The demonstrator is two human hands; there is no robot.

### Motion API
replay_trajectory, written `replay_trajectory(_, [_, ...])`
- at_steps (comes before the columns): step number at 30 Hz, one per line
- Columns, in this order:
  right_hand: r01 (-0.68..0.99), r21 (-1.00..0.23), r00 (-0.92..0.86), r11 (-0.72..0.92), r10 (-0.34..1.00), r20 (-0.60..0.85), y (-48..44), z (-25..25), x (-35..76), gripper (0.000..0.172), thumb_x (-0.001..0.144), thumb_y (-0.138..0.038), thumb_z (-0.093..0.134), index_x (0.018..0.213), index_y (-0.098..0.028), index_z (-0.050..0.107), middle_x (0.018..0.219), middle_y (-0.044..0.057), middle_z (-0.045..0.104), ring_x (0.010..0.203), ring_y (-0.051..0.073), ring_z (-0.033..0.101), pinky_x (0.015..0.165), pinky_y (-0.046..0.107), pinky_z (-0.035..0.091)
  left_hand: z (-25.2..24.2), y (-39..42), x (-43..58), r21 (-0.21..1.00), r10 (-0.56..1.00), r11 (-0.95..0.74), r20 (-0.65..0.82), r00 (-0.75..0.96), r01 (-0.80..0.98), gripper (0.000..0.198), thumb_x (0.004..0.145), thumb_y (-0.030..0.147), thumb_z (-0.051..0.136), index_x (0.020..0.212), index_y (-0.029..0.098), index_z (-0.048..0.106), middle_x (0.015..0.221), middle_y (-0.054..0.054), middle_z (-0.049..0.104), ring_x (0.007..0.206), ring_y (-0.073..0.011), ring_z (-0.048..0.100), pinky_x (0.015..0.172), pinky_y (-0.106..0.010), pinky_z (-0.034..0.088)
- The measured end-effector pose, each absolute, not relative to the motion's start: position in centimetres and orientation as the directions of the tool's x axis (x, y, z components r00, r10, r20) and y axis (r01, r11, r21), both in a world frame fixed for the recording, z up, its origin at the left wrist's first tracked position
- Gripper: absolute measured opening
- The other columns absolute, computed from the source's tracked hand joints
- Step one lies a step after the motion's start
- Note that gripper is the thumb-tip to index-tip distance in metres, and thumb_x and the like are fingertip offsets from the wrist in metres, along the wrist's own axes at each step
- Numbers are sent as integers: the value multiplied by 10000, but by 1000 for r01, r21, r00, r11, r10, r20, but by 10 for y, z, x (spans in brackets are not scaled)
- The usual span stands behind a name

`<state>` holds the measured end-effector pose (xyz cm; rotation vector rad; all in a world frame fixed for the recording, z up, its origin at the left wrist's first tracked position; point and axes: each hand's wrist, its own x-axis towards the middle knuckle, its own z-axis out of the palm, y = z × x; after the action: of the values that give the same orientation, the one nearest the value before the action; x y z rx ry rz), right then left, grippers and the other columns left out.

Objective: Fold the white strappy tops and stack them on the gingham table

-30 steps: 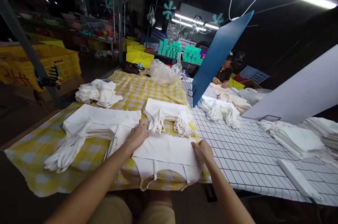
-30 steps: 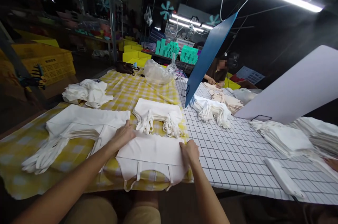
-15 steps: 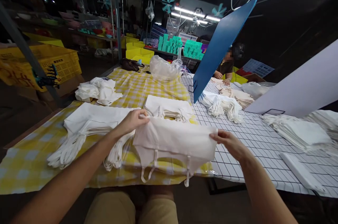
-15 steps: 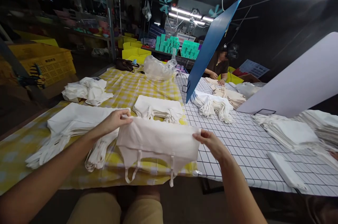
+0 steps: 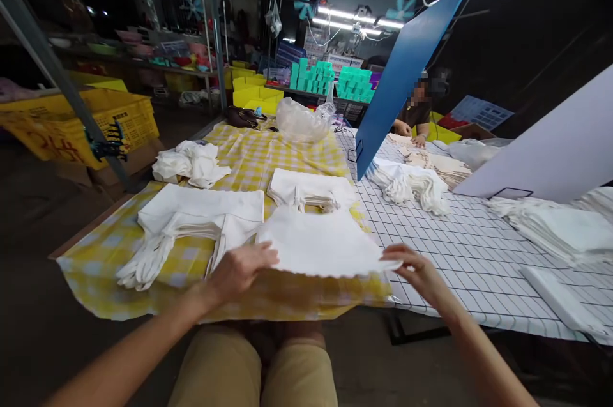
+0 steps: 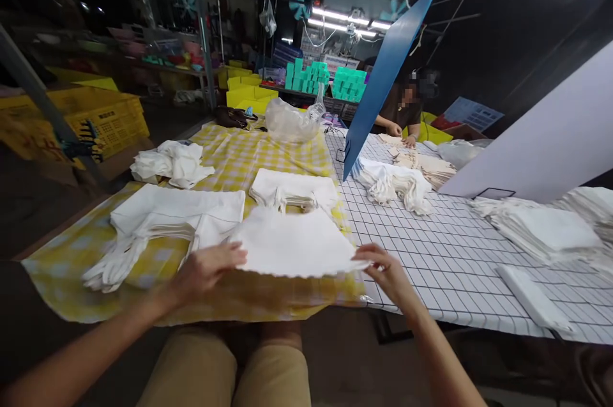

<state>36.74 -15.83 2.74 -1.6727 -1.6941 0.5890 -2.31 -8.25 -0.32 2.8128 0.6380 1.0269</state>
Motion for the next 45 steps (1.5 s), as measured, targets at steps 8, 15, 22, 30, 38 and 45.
replay_trajectory(8, [786, -613, 43, 81, 982, 185, -207, -59, 374, 268, 746, -275, 505, 883, -326, 730, 1122, 46, 603, 1070, 242, 542, 894, 413, 451, -70, -119, -30, 233, 504, -864, 380, 776, 446, 484, 782, 11, 334, 1157, 187, 584, 1210, -42, 599, 1131, -180, 545, 950, -302, 456])
replay_trajectory(15, [686, -724, 103, 72, 975, 195, -207, -36, 361, 248, 767, -409, 539, 848, -281, 735, 1109, 76, 612, 1042, 253, 562, 871, 407, 471, -44, -109, -24, 463, 636, -761, 393, 664, 455, 495, 712, -10, 300, 971, 161, 685, 1084, -43, 668, 1055, -175, 596, 907, -288, 481])
replay_trajectory(22, [425, -902, 397, 74, 880, 260, -217, 47, 350, 251, 713, -467, 634, 765, -232, 705, 949, 53, 657, 919, 234, 579, 751, 315, 488, 61, -109, -32, 793, 875, -460, 328, 356, 400, 253, 762, 266, 488, 848, 171, 706, 752, -7, 716, 665, -154, 643, 614, -217, 502])
replay_trajectory(30, [404, -894, 348, -193, 937, -45, -169, 47, 335, 353, 663, -524, 615, 742, -184, 675, 705, 36, 661, 692, 206, 596, 579, 275, 458, 26, -70, -8, 764, 952, -298, 194, 237, 573, 293, 811, 357, 455, 654, 152, 595, 564, 24, 566, 566, -121, 512, 516, -196, 363])
replay_trajectory(38, [819, -469, 439, -332, 888, 138, -110, -43, 338, 350, 740, -455, 437, 495, -207, 460, 517, 19, 530, 524, 159, 466, 522, 275, 309, -31, -42, 27, 416, 974, -225, 89, 207, 881, 279, 898, 201, 317, 1021, 159, 564, 870, -101, 677, 788, -209, 627, 612, -265, 418])
replay_trajectory(45, [878, -284, 469, -386, 815, 341, -105, -50, 325, 366, 826, -391, 366, 940, -138, 604, 943, 157, 603, 870, 273, 525, 698, 371, 366, -35, -48, 40, 195, 941, -306, 210, 265, 932, 436, 883, 87, 284, 1306, 106, 385, 1091, -160, 591, 956, -228, 591, 809, -354, 461])
